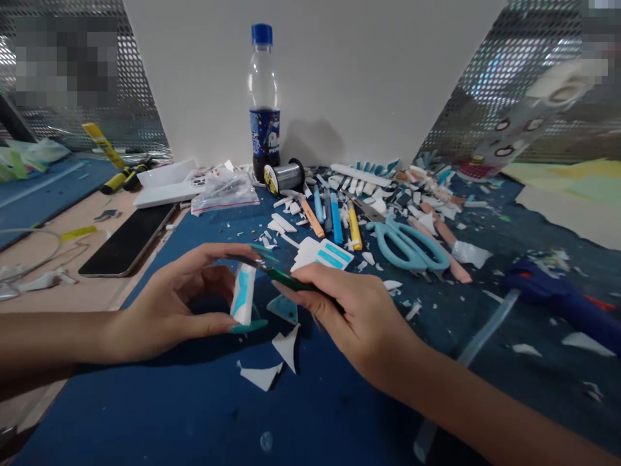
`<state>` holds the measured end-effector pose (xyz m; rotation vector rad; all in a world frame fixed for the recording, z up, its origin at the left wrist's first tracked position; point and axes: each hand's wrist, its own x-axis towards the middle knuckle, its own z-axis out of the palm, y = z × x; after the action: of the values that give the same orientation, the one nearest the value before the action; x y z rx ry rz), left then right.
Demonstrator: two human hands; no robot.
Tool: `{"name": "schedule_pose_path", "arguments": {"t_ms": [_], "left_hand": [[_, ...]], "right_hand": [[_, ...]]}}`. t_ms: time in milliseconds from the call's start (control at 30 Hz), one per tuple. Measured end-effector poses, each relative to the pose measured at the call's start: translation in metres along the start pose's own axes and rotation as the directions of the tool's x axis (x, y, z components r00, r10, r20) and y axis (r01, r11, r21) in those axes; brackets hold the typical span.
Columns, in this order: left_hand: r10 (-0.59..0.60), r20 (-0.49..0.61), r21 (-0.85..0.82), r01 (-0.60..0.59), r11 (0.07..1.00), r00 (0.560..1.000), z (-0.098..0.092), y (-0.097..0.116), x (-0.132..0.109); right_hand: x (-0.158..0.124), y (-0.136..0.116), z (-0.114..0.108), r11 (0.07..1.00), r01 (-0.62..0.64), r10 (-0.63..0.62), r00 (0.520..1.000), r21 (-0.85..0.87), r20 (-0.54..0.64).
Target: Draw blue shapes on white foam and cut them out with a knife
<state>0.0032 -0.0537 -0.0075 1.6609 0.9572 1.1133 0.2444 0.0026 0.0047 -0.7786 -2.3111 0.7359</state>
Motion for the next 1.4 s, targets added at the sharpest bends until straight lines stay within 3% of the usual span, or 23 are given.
{"name": "schedule_pose_path", "arguments": {"t_ms": [100,267,433,567,1000,1400], "left_hand": [[-0.017,-0.014,-0.057,0.016,0.998,1.000,-0.0006,0.0020,0.0009],[-0.040,-0.017,-0.127,0.037,0.991,0.999,-0.0018,0.0028,0.0015],[-0.093,-0.006,-0.169,0.091,0.981,0.996,-0.0007,0.0053,0.0019],[-0.071,0.011,-0.173,0.072,0.982,0.997,-0.0010,0.0045,0.0017],[0.177,0.004,-0.024,-0.177,0.984,0.984,-0.0033,-0.0005,0.0006],[0.407,0.058,0.114,-0.412,0.904,0.911,-0.0028,0.0001,-0.0019]], "right_hand": [[0.0008,0.0035,0.0004,0.999,0.015,-0.013,0.999,-0.035,0.042],[0.0019,0.0037,0.0022,0.997,0.011,-0.010,1.000,-0.080,0.008],[0.0046,0.0002,-0.0003,0.979,0.139,-0.140,0.990,-0.151,-0.001],[0.0046,-0.0014,-0.0007,0.966,0.145,-0.146,0.989,-0.212,0.010],[0.0048,-0.0004,0.0033,0.941,0.206,-0.222,0.975,-0.269,-0.030],[0.0019,0.0063,0.0067,0.932,0.275,-0.286,0.958,-0.237,-0.013]]}}
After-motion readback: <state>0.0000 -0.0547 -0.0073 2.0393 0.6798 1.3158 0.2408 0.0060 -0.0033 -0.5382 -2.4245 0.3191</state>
